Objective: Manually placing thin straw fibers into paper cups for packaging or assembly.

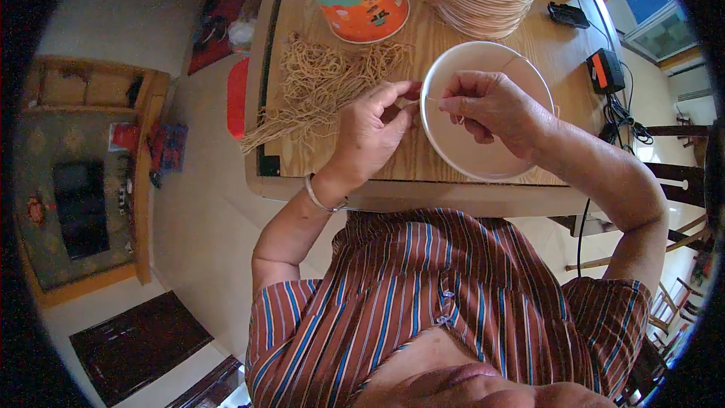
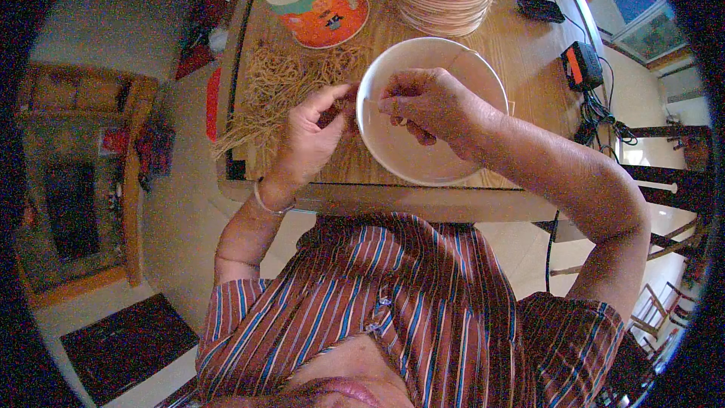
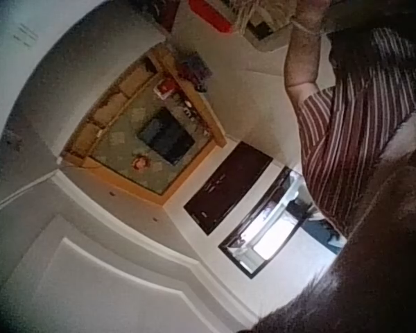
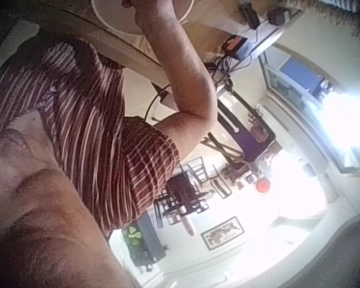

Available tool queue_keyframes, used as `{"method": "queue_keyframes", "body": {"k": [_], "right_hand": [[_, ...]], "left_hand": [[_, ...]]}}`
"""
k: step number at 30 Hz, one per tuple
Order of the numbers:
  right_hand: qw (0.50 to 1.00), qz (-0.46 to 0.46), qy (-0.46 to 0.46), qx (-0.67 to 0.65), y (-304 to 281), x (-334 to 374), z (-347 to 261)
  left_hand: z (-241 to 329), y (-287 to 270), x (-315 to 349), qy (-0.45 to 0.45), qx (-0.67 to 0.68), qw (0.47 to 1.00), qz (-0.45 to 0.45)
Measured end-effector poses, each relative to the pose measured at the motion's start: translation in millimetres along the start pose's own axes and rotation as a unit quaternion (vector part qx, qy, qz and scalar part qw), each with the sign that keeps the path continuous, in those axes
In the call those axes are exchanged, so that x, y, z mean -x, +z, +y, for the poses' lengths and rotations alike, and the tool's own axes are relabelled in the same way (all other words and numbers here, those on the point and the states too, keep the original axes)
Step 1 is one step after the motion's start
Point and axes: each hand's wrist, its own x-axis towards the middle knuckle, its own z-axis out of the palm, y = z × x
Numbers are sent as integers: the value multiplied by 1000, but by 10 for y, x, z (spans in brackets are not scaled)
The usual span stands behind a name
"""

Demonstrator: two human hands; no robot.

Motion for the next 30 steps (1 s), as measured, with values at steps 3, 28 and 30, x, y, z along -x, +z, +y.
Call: {"method": "queue_keyframes", "body": {"k": [3,28,30], "right_hand": [[1000,-2,1,-3,7,14,-19],[997,-58,34,35,58,-16,-36],[997,-68,39,28,34,-30,-14]], "left_hand": [[15,-9,9,18,-71,997,4],[-29,-19,42,-136,275,952,8],[37,-65,42,-166,274,947,25]]}}
